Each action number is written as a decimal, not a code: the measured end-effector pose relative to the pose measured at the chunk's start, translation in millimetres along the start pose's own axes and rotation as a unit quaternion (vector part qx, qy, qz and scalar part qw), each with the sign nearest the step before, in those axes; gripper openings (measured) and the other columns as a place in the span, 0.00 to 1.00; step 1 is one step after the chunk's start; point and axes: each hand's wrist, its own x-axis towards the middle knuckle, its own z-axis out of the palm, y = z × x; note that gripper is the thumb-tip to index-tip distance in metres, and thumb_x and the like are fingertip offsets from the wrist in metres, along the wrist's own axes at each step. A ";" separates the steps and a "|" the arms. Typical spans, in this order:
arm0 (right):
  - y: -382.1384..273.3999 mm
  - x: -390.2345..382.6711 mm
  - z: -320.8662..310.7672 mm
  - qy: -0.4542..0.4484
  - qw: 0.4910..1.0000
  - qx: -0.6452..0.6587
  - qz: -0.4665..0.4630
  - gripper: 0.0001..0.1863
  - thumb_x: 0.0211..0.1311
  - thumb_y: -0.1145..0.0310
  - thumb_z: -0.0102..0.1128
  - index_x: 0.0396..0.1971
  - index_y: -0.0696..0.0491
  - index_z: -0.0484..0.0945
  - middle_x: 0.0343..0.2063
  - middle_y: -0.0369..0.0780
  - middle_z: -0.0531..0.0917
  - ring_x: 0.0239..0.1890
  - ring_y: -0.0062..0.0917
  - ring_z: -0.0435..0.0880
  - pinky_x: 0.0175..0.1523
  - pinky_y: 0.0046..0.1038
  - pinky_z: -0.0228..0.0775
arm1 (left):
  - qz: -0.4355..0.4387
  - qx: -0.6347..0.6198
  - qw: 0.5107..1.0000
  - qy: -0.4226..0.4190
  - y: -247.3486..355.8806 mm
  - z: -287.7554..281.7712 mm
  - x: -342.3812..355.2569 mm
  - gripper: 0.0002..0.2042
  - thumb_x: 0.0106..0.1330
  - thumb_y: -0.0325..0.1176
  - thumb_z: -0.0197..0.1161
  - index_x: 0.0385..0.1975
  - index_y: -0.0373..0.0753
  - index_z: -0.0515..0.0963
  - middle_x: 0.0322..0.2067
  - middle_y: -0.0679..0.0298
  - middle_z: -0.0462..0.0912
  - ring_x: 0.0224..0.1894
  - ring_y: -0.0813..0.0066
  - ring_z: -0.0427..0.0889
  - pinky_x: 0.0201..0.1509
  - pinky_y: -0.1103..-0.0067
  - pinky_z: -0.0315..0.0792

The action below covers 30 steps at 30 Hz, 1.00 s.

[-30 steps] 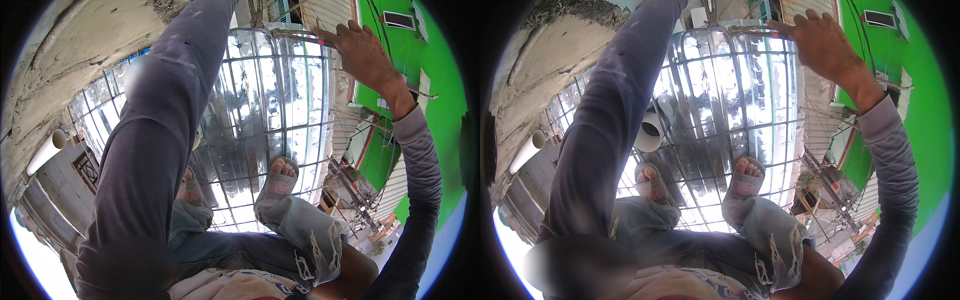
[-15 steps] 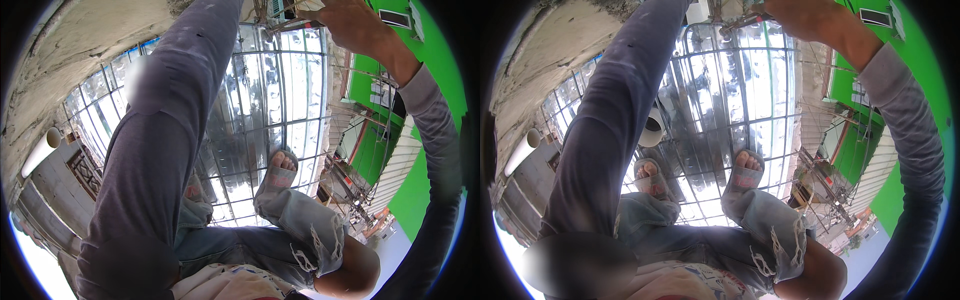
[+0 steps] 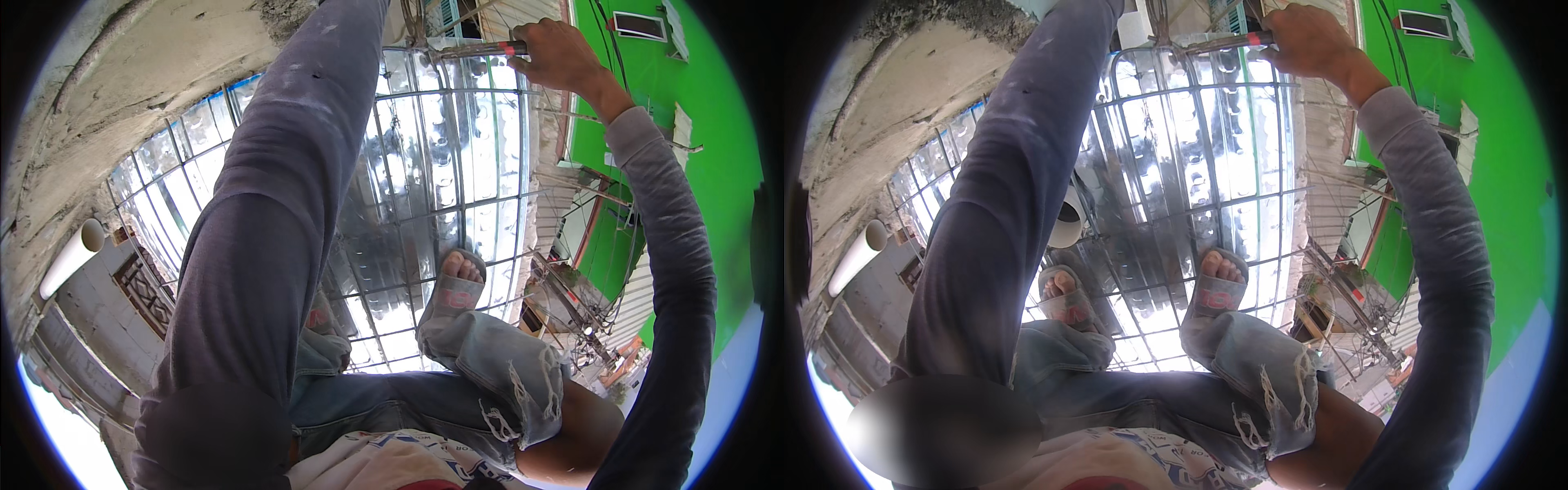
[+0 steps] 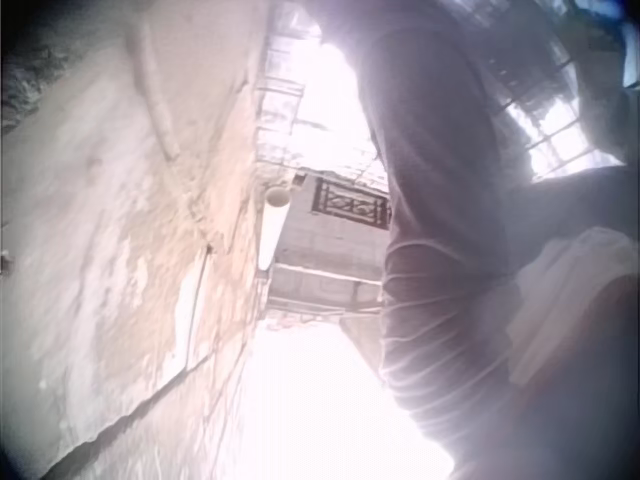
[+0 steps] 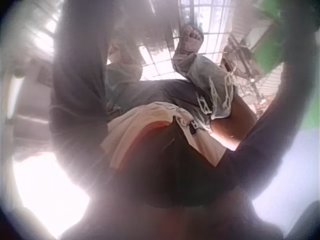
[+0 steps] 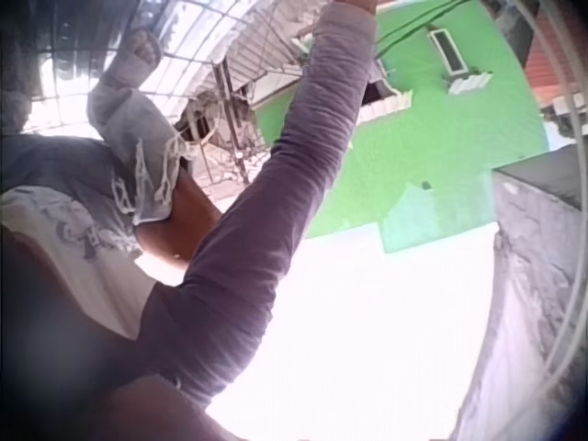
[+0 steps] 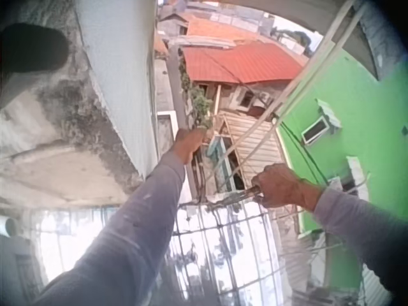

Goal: The person uses pliers to cut and adjust metal wires on a corrugated metal roof, securing the roof panels in place. The person repeatedly grips, twists, and cuts wires while standing on the roof surface.

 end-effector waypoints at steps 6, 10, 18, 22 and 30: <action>-3.8 30.8 28.3 0.038 0.999 0.004 0.035 0.12 0.50 0.69 0.67 0.36 0.54 0.88 0.34 0.50 0.88 0.40 0.45 0.88 0.49 0.44 0.81 | 0.139 0.126 0.982 -0.012 -50.0 -42.9 57.5 0.16 0.60 0.34 0.66 0.42 0.28 0.79 0.37 0.54 0.82 0.39 0.62 0.82 0.38 0.63 0.71; 6.4 22.4 28.7 0.020 0.998 0.036 0.046 0.12 0.49 0.68 0.68 0.34 0.56 0.87 0.32 0.52 0.87 0.38 0.48 0.88 0.49 0.44 0.82 | 0.041 -0.032 0.998 0.047 -17.2 -15.9 6.7 0.11 0.64 0.35 0.64 0.37 0.32 0.82 0.31 0.58 0.82 0.31 0.64 0.81 0.31 0.62 0.70; 5.6 38.0 25.5 0.006 0.998 0.046 0.033 0.12 0.48 0.69 0.69 0.33 0.57 0.88 0.30 0.50 0.88 0.37 0.45 0.89 0.48 0.42 0.82 | 0.087 -0.104 0.988 0.071 -0.7 -25.1 -32.1 0.07 0.56 0.30 0.64 0.30 0.35 0.80 0.25 0.60 0.77 0.27 0.64 0.77 0.31 0.65 0.73; 13.7 41.0 20.0 -0.020 0.998 0.061 0.012 0.10 0.50 0.61 0.65 0.24 0.51 0.88 0.23 0.48 0.86 0.32 0.47 0.88 0.40 0.45 0.81 | 0.131 -0.184 0.973 0.046 4.0 -18.8 -46.7 0.05 0.53 0.29 0.64 0.27 0.37 0.78 0.23 0.64 0.74 0.25 0.67 0.75 0.32 0.69 0.73; 19.3 48.6 25.7 -0.004 0.997 0.079 -0.010 0.12 0.48 0.58 0.67 0.20 0.53 0.87 0.22 0.49 0.85 0.31 0.48 0.88 0.38 0.45 0.80 | 0.184 -0.130 0.969 0.097 -2.4 -23.2 -40.0 0.02 0.52 0.26 0.64 0.24 0.40 0.77 0.20 0.69 0.72 0.24 0.75 0.72 0.28 0.74 0.65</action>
